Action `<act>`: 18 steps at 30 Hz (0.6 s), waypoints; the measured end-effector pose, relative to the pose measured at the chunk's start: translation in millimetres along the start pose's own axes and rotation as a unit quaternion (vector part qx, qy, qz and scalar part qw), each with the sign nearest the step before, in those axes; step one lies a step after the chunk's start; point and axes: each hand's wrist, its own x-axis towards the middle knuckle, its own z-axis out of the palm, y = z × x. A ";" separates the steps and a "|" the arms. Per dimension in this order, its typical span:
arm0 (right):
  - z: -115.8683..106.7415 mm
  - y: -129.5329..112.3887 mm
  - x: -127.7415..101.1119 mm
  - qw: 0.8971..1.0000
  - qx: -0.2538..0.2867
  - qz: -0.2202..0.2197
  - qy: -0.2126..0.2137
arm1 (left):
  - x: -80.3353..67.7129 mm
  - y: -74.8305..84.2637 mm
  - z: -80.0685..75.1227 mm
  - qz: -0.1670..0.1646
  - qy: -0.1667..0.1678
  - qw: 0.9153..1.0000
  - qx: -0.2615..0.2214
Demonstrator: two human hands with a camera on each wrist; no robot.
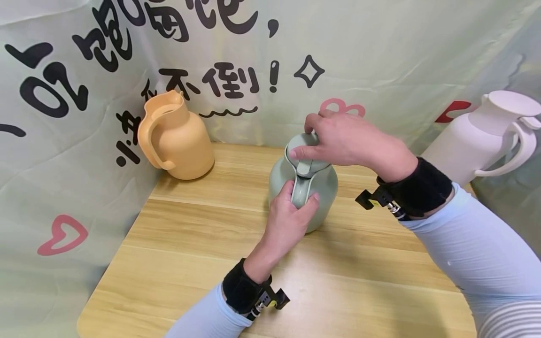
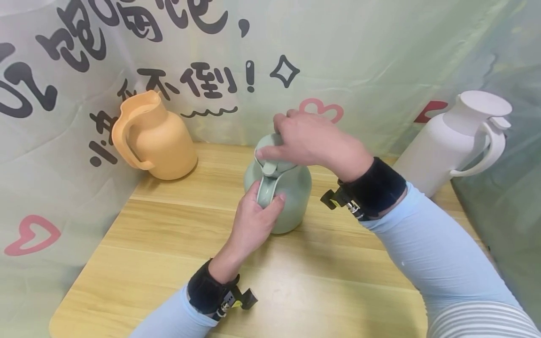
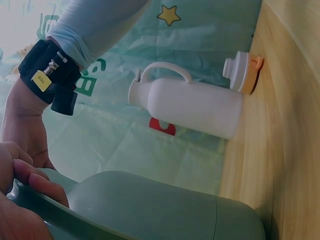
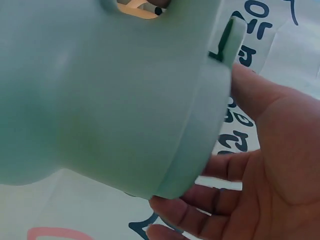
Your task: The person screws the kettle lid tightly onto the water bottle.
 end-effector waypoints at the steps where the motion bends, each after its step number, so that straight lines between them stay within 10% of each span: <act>1: 0.8 -0.4 0.5 1.000 -0.005 0.010 0.000 | -0.2 0.2 0.0 0.000 0.000 1.000 -0.001; 8: 4.8 0.2 1.5 0.999 -0.008 0.038 0.009 | -0.9 2.2 0.1 -0.001 0.004 1.000 0.000; 18: -1.9 19.3 -8.4 0.992 0.108 -0.053 -0.036 | -0.9 1.9 0.4 0.004 0.007 1.000 0.003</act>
